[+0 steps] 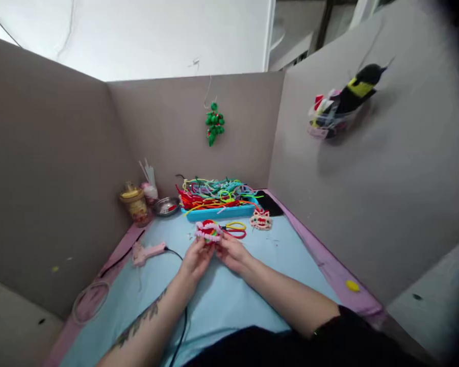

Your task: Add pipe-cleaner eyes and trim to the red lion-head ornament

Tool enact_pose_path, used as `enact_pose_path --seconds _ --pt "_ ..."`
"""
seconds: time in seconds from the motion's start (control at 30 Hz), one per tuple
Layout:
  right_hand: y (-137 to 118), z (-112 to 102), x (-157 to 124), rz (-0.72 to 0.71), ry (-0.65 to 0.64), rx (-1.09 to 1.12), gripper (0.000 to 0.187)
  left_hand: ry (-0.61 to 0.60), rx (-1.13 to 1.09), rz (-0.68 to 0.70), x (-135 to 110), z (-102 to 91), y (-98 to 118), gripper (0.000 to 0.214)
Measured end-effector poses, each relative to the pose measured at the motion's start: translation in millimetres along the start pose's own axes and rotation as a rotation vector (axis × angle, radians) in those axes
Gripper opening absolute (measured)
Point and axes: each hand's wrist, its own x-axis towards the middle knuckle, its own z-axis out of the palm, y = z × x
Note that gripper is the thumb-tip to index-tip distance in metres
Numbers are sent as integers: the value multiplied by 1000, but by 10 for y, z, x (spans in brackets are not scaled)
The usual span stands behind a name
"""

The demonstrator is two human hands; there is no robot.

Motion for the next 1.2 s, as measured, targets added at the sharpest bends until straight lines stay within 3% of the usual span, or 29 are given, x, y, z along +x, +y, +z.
enact_pose_path --seconds 0.2,0.4,0.5,0.57,0.67,0.73,0.8,0.93,1.2 --pt "-14 4 -14 -41 -13 -15 35 -102 22 2 -50 13 -9 21" --pt "-31 3 -31 -16 45 -22 30 -114 85 66 -85 56 2 26" --pt "-53 -32 -37 -25 96 -138 31 -89 156 148 -84 80 11 31" --pt "-97 -41 -62 -159 195 -342 29 -43 203 207 -73 84 12 34" --pt "-200 -12 -144 -574 309 -805 19 22 273 272 -61 90 4 34" --pt "-262 30 -210 -800 244 -1089 11 24 318 294 -67 103 -9 36" --pt "-290 73 -261 -925 173 -1259 10 3 370 303 -82 119 -28 39" --pt "-267 111 -285 -1047 125 -1382 11 -1 505 327 -99 120 -77 43" --pt "-277 102 -274 -1057 155 -1432 10 -69 506 280 -128 122 -86 44"
